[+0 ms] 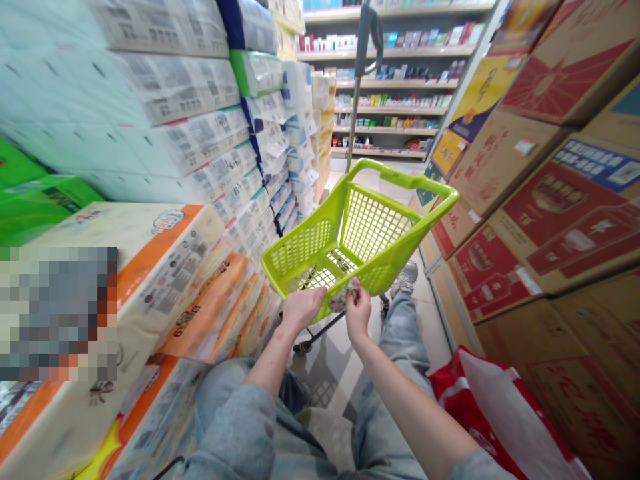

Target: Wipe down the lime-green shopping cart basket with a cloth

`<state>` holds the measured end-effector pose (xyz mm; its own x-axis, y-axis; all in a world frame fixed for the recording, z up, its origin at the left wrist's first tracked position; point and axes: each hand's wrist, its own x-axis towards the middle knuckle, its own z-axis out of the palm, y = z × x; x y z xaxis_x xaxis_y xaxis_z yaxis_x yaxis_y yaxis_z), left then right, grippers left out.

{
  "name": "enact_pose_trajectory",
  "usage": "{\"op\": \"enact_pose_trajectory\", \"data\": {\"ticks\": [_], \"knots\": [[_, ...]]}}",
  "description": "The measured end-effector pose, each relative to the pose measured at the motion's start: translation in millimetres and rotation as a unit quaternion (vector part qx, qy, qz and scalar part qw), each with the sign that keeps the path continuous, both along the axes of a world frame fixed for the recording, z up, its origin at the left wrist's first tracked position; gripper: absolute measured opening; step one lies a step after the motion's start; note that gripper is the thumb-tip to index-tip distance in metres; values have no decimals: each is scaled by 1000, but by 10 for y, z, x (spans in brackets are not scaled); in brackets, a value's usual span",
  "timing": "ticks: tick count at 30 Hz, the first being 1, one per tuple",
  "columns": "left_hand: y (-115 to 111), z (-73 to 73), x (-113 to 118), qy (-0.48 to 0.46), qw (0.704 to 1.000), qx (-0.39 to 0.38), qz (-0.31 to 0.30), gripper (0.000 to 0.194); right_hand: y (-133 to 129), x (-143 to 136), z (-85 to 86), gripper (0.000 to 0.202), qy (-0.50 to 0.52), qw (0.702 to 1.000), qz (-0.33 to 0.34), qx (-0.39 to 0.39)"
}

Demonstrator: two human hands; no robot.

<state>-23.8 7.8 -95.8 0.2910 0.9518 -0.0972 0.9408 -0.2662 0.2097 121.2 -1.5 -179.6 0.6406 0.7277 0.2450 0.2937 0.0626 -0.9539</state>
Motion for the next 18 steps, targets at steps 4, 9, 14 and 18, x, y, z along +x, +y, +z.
{"op": "enact_pose_trajectory", "data": {"ticks": [4, 9, 14, 18], "knots": [[3, 12, -15, -2, 1000, 1, -1, 63, -98, -48, 8, 27, -17, 999, 34, -3], [3, 15, -52, 4, 1000, 5, 1, 68, -314, 21, -123, 21, -12, 984, 176, -37], [-12, 0, -32, 7, 1000, 2, 15, 69, -315, 161, -317, 31, 61, 988, 119, -75], [-31, 3, 2, 9, 1000, 7, -3, 69, -163, 162, -343, 29, 44, 995, 66, -55]]}}
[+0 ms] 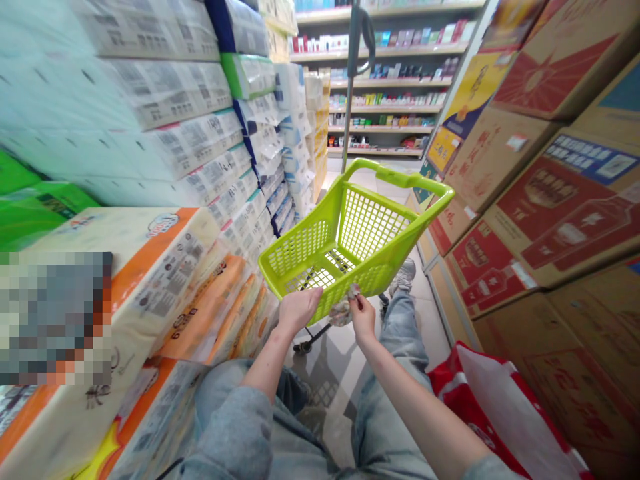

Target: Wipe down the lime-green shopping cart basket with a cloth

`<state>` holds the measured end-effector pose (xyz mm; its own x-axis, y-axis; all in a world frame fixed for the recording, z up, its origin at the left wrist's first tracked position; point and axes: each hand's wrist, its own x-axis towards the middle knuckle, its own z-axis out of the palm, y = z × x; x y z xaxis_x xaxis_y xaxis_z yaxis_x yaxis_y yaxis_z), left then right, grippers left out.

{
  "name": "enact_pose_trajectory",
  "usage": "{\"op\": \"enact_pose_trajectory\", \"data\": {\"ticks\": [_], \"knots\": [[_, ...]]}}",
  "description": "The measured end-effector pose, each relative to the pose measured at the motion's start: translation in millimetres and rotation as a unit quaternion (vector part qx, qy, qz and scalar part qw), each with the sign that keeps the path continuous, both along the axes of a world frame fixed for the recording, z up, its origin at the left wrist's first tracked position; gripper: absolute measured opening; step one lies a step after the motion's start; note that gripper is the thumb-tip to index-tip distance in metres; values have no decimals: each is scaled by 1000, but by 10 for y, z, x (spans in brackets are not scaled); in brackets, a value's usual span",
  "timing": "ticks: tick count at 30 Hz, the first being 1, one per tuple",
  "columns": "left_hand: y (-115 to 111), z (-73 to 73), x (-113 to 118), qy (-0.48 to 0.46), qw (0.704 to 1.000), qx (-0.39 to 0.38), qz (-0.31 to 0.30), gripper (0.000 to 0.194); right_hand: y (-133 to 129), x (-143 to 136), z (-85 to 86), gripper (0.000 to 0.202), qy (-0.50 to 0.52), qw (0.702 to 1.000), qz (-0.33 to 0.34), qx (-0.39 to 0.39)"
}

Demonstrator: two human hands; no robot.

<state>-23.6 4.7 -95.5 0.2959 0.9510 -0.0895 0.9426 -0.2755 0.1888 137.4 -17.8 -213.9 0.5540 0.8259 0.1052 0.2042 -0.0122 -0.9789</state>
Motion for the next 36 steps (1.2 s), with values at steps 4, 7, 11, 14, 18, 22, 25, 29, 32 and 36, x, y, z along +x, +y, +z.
{"op": "enact_pose_trajectory", "data": {"ticks": [4, 7, 11, 14, 18, 22, 25, 29, 32, 36], "knots": [[-6, 5, 15, -2, 1000, -4, 4, 67, 79, -129, -39, 25, -41, 999, -7, 8], [1, 3, 6, -1, 1000, -3, 8, 67, 86, -155, -97, 26, -41, 999, 27, 9], [12, 1, -10, 3, 1000, 3, -1, 70, 98, -23, -103, 26, -49, 996, 72, 9], [17, 3, -18, 4, 1000, -3, 6, 72, 66, 127, -11, 21, -57, 993, 100, 8], [14, 10, -14, 2, 1000, -6, 15, 68, -24, 204, 163, 20, -98, 989, 104, 35], [-7, 35, 9, 4, 1000, -5, 2, 67, -7, 92, 263, 23, -133, 986, 88, 48], [-20, 52, 19, 4, 1000, -8, -1, 64, 24, 60, 281, 24, -133, 986, 88, 45], [-14, 45, 10, 2, 1000, -14, 9, 64, -45, 140, 276, 19, -117, 985, 126, 26], [-10, 34, 14, 6, 1000, -17, 9, 66, -97, 108, 261, 19, -119, 983, 136, 33], [-18, 41, 29, 0, 1000, -9, -1, 69, -58, -61, 239, 23, -137, 979, 143, 40]]}}
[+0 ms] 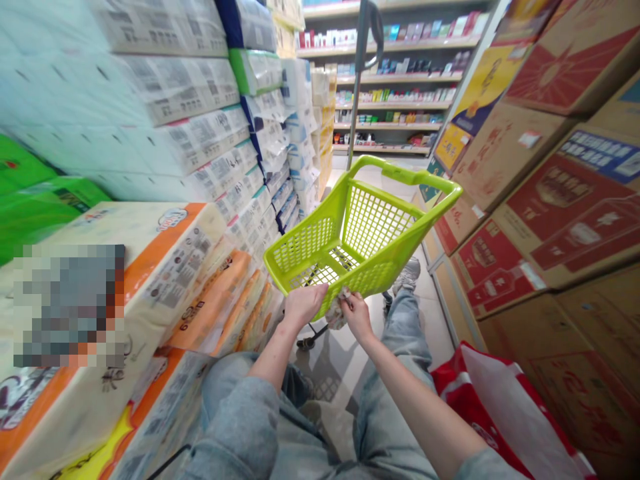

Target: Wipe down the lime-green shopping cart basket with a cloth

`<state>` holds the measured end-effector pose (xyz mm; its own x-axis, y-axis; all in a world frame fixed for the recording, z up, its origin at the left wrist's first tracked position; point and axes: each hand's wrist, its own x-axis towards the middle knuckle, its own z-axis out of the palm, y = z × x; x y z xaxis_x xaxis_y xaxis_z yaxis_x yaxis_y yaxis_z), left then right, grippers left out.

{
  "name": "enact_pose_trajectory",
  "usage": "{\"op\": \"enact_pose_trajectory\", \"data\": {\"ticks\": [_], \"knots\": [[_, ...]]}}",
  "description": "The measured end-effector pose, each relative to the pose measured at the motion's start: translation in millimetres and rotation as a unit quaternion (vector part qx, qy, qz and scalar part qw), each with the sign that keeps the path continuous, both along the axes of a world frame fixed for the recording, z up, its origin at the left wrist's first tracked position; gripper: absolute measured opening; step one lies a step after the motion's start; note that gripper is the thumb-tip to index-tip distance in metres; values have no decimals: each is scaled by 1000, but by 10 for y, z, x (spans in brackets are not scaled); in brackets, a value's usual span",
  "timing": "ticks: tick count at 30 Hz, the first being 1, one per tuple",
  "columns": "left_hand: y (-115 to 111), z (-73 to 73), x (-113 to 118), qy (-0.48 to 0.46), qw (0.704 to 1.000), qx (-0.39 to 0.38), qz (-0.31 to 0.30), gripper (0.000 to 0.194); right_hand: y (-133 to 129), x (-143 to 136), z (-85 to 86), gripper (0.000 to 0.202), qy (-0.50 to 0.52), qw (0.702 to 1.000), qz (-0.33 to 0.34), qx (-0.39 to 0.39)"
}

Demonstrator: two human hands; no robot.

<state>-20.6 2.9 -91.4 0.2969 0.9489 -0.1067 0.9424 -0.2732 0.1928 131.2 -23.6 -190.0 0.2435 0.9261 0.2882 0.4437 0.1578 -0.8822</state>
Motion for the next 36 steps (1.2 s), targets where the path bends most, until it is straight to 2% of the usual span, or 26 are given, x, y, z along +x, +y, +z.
{"op": "enact_pose_trajectory", "data": {"ticks": [3, 9, 15, 21, 29, 33, 36], "knots": [[2, 5, -10, -2, 1000, 5, 5, 70, 9, -26, 3, 24, -12, 1000, 1, -1], [9, -7, -29, -2, 1000, 8, 1, 67, -154, -17, 67, 19, -23, 998, 59, 28], [-8, 23, 12, 11, 1000, 5, -13, 66, -104, -229, 122, 24, -33, 998, 33, 33], [-3, 9, -19, -2, 1000, 5, 2, 68, -199, -93, 124, 18, -55, 992, 110, 27], [21, -35, 5, -27, 999, 15, -8, 62, -228, -364, 118, 27, -25, 995, 96, 26], [16, -41, -23, -60, 997, 42, -36, 52, -259, -306, 204, 21, -36, 994, 103, 29], [11, -57, -30, -87, 994, 55, -40, 51, -260, -280, 256, 23, -35, 995, 78, 44]]}}
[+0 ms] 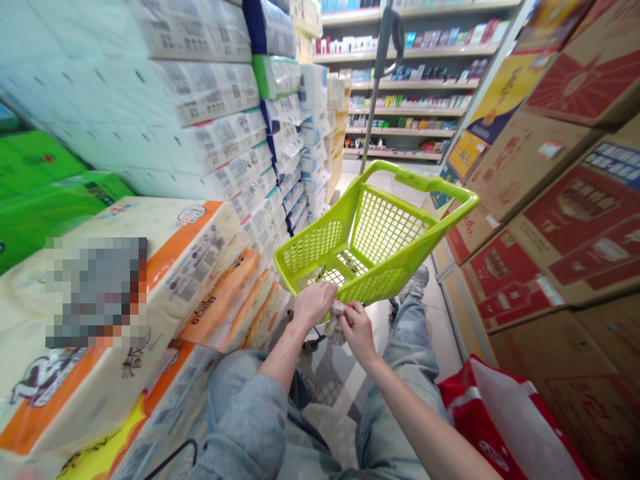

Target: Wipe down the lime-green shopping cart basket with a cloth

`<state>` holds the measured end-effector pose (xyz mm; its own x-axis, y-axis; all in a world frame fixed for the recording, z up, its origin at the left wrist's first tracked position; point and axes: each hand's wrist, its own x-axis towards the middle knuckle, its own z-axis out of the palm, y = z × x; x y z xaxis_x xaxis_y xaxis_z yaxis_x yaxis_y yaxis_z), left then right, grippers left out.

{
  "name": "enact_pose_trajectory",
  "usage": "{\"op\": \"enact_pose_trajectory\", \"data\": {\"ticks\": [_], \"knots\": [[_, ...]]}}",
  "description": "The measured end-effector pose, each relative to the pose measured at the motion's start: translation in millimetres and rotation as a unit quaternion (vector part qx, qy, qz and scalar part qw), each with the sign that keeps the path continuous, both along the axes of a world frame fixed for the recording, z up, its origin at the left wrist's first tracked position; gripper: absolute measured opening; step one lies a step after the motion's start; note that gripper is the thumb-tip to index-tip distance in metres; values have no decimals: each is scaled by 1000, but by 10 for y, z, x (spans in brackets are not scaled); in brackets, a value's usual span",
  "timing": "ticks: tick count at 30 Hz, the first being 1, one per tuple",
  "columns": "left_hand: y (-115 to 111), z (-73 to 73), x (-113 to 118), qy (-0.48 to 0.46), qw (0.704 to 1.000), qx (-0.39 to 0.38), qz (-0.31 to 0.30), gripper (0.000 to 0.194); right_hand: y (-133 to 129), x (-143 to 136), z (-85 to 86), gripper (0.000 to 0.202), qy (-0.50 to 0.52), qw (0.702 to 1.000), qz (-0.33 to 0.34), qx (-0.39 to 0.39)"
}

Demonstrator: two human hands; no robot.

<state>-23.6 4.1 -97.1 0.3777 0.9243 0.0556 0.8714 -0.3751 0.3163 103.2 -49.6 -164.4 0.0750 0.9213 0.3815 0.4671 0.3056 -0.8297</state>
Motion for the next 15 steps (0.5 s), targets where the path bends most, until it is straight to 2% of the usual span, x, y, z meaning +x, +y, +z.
{"op": "enact_pose_trajectory", "data": {"ticks": [3, 6, 10, 12, 15], "knots": [[2, -13, 4, -37, 999, 3, 5, 49, 40, -55, 32, 25, -7, 1000, -9, -7], [4, -9, 0, -72, 997, -8, 12, 47, 46, -83, 53, 24, -19, 1000, 16, -17], [-8, 16, -23, -142, 988, -34, 54, 49, -59, 14, 3, 21, -5, 998, 49, -26], [-16, 23, -35, -199, 976, -43, 77, 51, -108, 68, -66, 22, 23, 999, 23, -43], [-22, 13, -43, -285, 954, -47, 81, 52, -104, 69, -161, 22, 79, 992, -54, -83]]}}
